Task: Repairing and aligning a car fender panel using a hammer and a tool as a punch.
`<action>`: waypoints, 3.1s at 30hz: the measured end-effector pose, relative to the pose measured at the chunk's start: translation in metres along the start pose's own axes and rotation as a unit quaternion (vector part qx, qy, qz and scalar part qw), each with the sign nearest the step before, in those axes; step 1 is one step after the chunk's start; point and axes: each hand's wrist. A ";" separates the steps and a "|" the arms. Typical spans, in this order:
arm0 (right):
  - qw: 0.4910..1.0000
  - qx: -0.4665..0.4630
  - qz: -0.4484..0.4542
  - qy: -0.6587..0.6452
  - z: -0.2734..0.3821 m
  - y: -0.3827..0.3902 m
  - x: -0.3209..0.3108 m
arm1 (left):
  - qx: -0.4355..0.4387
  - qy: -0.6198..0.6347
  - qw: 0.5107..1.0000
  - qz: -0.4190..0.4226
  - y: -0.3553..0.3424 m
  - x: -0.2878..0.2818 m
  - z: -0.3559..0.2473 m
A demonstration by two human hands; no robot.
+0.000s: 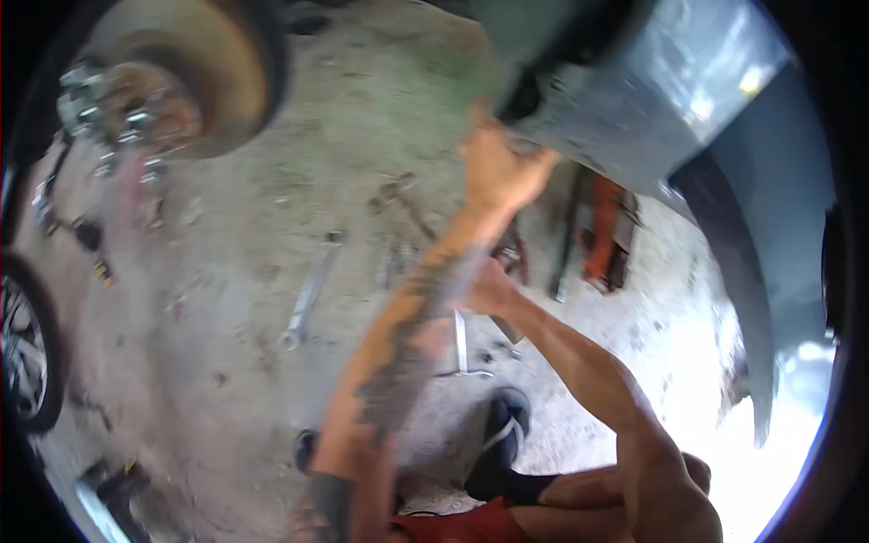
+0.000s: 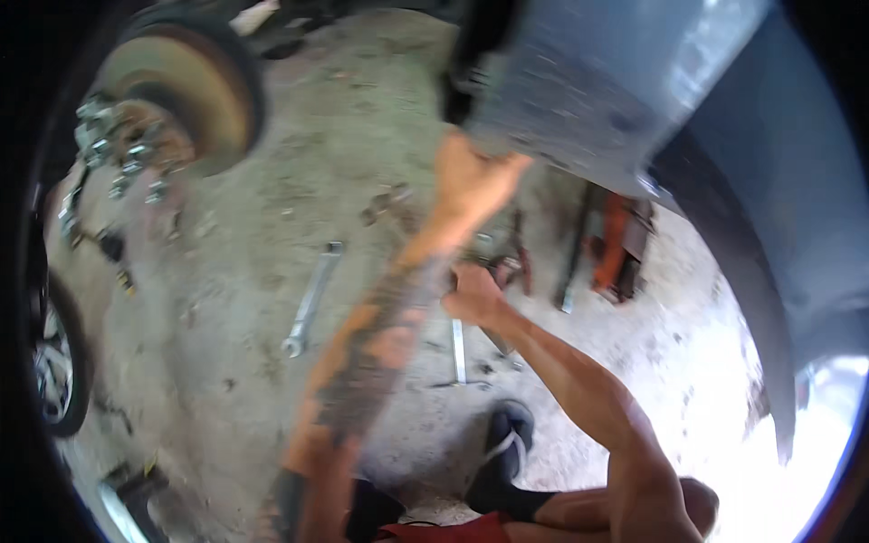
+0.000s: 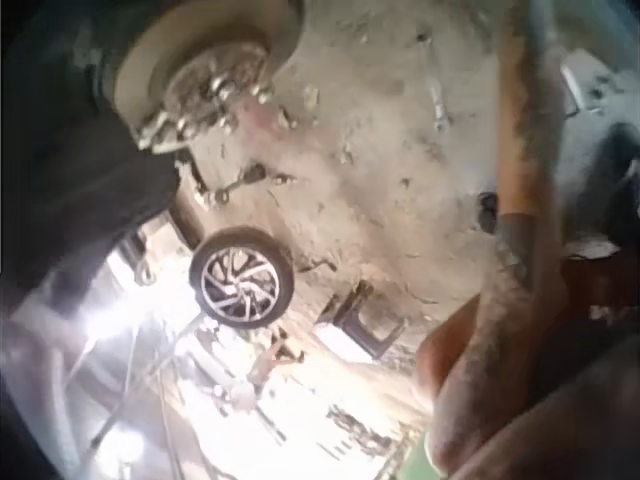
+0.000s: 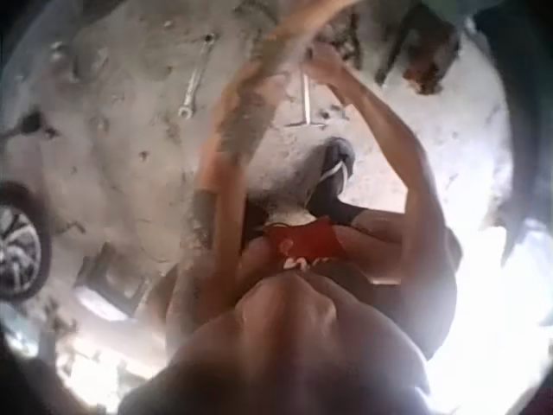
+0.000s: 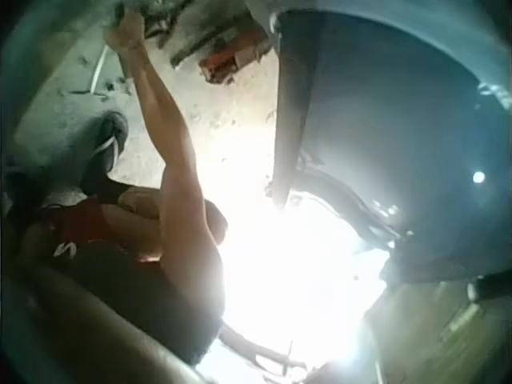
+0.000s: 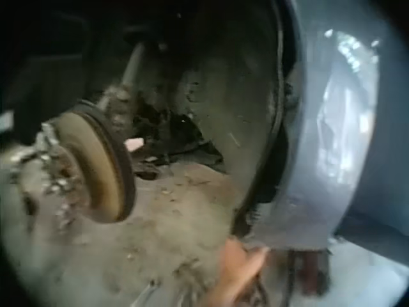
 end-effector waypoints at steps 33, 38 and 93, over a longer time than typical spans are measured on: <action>0.974 0.086 -0.203 -0.043 -0.037 0.067 -0.121 | 0.072 -0.086 0.971 -0.211 0.020 0.036 -0.031; 0.938 0.148 -0.307 -0.062 -0.117 0.054 -0.133 | 0.137 -0.078 0.987 -0.042 0.000 0.008 -0.022; 0.889 -0.021 -0.449 0.089 -0.026 0.001 -0.158 | 0.186 -0.034 0.980 0.055 -0.007 -0.028 -0.029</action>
Point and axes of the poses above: each hand's wrist, its own y-axis away from the middle knuckle, its own x-axis out of the palm, z = x × y, and after that the axes turned 9 degrees about y, right-handed
